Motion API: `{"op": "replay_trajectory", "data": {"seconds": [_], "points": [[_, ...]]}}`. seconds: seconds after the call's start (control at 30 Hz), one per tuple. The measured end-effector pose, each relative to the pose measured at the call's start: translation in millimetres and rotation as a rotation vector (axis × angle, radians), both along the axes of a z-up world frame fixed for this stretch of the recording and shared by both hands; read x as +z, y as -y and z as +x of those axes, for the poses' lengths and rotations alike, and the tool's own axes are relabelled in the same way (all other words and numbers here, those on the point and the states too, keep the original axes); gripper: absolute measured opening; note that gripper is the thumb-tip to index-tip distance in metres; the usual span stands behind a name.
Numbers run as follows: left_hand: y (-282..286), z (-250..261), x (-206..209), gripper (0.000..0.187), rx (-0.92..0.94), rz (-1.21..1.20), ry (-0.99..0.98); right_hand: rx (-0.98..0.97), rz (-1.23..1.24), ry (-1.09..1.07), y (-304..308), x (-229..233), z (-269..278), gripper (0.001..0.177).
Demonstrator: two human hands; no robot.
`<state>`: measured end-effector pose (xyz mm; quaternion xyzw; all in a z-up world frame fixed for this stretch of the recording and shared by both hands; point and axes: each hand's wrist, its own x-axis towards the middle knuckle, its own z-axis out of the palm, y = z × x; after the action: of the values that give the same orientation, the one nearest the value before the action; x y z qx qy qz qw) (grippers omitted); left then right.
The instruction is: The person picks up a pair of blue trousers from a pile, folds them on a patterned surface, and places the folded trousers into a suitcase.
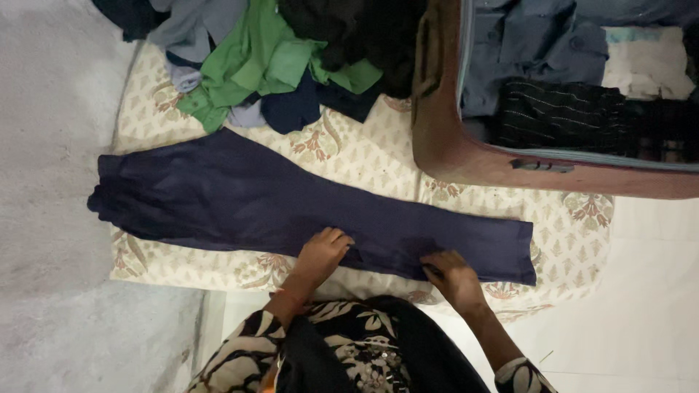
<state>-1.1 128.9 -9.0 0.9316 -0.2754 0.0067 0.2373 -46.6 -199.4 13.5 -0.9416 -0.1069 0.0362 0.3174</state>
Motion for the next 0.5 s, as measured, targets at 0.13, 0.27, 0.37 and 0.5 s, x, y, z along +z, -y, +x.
{"op": "replay_trajectory", "data": {"seconds": [0.13,0.27,0.37,0.5], "points": [[-18.4,-11.8,9.1,0.019,-0.071,-0.091,0.017,-0.046,0.023,0.076,-1.3,5.1,-14.8,0.024],[-26.9,-18.4,0.5,0.020,-0.125,-0.055,0.006,0.014,0.004,0.102,-7.1,-2.3,-20.4,0.028],[-27.4,-23.4,-5.7,0.020,-0.109,-0.068,0.000,-0.004,-0.018,0.079,-5.0,-4.2,-25.9,0.029],[-34.2,-26.0,-3.9,0.025,-0.103,0.003,-0.001,0.028,-0.008,0.073,-10.3,0.7,-23.8,0.030]]}}
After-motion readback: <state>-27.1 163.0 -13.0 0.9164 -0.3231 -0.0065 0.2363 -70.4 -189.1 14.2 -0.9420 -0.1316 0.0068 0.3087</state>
